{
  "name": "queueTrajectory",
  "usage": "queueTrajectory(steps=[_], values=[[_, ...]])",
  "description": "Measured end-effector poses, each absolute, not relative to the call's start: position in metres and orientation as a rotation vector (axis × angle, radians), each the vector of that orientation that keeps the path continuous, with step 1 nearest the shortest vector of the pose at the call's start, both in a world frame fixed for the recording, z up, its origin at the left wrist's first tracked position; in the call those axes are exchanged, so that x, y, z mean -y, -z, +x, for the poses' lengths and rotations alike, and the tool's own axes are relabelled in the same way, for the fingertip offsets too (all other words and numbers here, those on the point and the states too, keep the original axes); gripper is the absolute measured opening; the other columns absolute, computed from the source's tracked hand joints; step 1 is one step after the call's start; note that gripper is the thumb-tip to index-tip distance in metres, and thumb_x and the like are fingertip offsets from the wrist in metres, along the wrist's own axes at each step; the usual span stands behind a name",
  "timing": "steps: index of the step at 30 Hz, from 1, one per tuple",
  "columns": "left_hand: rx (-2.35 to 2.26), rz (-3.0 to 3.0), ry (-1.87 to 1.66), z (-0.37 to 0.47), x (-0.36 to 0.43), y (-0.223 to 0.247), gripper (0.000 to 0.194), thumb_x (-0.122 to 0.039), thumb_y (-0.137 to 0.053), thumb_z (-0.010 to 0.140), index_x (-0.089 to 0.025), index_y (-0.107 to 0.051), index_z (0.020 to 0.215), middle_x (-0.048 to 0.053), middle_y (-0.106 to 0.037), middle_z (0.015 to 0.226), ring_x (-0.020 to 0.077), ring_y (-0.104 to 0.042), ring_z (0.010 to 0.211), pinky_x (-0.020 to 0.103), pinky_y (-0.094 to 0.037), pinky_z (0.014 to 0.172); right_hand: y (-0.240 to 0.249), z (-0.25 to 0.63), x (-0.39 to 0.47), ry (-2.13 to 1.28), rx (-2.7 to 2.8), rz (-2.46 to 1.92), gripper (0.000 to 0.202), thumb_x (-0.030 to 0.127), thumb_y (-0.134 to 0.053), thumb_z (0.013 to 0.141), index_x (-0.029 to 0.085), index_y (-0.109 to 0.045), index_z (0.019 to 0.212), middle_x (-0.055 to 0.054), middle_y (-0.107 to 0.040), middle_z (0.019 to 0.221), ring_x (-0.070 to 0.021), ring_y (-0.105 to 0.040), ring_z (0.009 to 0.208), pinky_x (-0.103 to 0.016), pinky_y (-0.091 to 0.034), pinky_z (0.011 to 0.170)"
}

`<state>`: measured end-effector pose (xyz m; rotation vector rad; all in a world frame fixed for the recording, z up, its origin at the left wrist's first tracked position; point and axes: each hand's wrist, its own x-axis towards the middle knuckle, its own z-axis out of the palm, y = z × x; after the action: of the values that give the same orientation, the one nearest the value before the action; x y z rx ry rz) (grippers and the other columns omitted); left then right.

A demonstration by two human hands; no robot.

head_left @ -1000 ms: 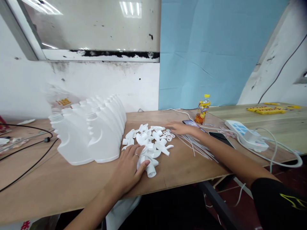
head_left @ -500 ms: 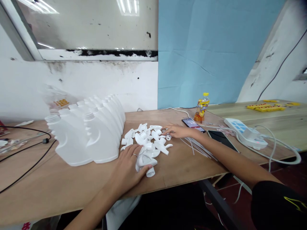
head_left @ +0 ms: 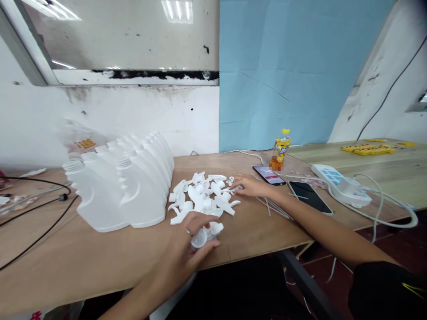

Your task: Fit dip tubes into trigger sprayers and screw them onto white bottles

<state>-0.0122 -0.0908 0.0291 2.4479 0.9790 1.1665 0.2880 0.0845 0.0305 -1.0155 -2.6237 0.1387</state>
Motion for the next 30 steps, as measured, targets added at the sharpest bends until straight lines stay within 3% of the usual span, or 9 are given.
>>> queueTrajectory(steps=[4, 7, 11, 15, 19, 23, 27, 30], values=[[-0.952, 2.35, -1.047, 0.018, 0.088, -0.034, 0.016, -0.037, -0.057, 0.098, -0.025, -0.057, 0.107, 0.003, -0.062, 0.099, 0.0195, -0.059, 0.092, 0.034, -0.049, 0.084, -0.034, 0.283, -0.084, -0.15, 2.564, -1.02, 0.006, 0.023, -0.072, 0.084, 0.02, -0.076, 0.088, -0.007, -0.071, 0.094, -0.0238, -0.064, 0.096, -0.035, -0.045, 0.089], [-0.934, 2.348, -0.985, 0.036, 0.086, -0.037, 0.01, -0.029, -0.05, 0.098, -0.022, -0.05, 0.105, 0.007, -0.059, 0.103, 0.0214, -0.056, 0.096, 0.038, -0.049, 0.088, -0.043, 0.282, -0.075, -0.136, 2.484, -1.054, 0.009, 0.023, -0.067, 0.087, 0.018, -0.072, 0.082, -0.006, -0.069, 0.086, -0.0221, -0.063, 0.087, -0.034, -0.047, 0.082], [-0.814, 2.464, -0.858, 0.041, 0.087, -0.035, 0.027, -0.015, -0.045, 0.092, -0.022, -0.045, 0.118, 0.011, -0.054, 0.117, 0.0239, -0.052, 0.109, 0.043, -0.046, 0.099, -0.057, 0.278, -0.037, -0.163, 2.3, -1.028, 0.015, 0.029, -0.06, 0.092, 0.021, -0.07, 0.084, -0.005, -0.07, 0.085, -0.0213, -0.064, 0.081, -0.035, -0.05, 0.079], [-0.853, 2.397, -0.833, 0.035, 0.08, -0.022, 0.039, -0.014, -0.048, 0.093, -0.025, -0.042, 0.13, 0.009, -0.053, 0.126, 0.023, -0.054, 0.114, 0.041, -0.046, 0.103, -0.054, 0.265, 0.024, -0.216, 2.027, -0.945, 0.013, 0.037, -0.059, 0.095, 0.029, -0.069, 0.091, -0.005, -0.073, 0.092, -0.026, -0.068, 0.089, -0.044, -0.054, 0.085], [-0.956, 2.292, -0.957, 0.029, 0.07, -0.005, 0.051, -0.019, -0.06, 0.092, -0.029, -0.037, 0.136, 0.007, -0.056, 0.129, 0.0232, -0.057, 0.116, 0.041, -0.047, 0.103, -0.032, 0.249, 0.063, -0.181, 1.89, -0.765, 0.017, 0.023, -0.059, 0.095, 0.033, -0.067, 0.105, -0.004, -0.072, 0.1, -0.0249, -0.068, 0.095, -0.045, -0.056, 0.086], [-0.972, 2.266, -0.987, 0.026, 0.066, 0.004, 0.065, -0.018, -0.065, 0.089, -0.032, -0.031, 0.143, 0.004, -0.06, 0.126, 0.0212, -0.061, 0.114, 0.039, -0.049, 0.103, -0.017, 0.242, 0.062, -0.107, 2.025, -0.485, 0.028, 0.007, -0.058, 0.091, 0.024, -0.066, 0.111, -0.008, -0.07, 0.107, -0.0219, -0.067, 0.101, -0.04, -0.056, 0.087], [-1.028, 2.42, -1.059, 0.024, 0.068, 0.006, 0.063, -0.023, -0.068, 0.089, -0.031, -0.033, 0.142, 0.005, -0.062, 0.126, 0.0229, -0.062, 0.112, 0.04, -0.05, 0.098, -0.016, 0.246, 0.059, -0.135, 2.196, -0.446, 0.029, 0.003, -0.053, 0.09, 0.019, -0.066, 0.111, -0.012, -0.067, 0.115, -0.0227, -0.064, 0.109, -0.042, -0.052, 0.095], [-1.072, 2.557, -1.045, 0.02, 0.071, 0.001, 0.047, -0.027, -0.066, 0.091, -0.026, -0.043, 0.132, 0.006, -0.063, 0.119, 0.0239, -0.061, 0.11, 0.04, -0.051, 0.094, -0.016, 0.25, 0.062, -0.191, 2.228, -0.495, 0.029, 0.006, -0.054, 0.091, 0.019, -0.064, 0.115, -0.012, -0.067, 0.12, -0.0217, -0.063, 0.111, -0.04, -0.052, 0.097]])
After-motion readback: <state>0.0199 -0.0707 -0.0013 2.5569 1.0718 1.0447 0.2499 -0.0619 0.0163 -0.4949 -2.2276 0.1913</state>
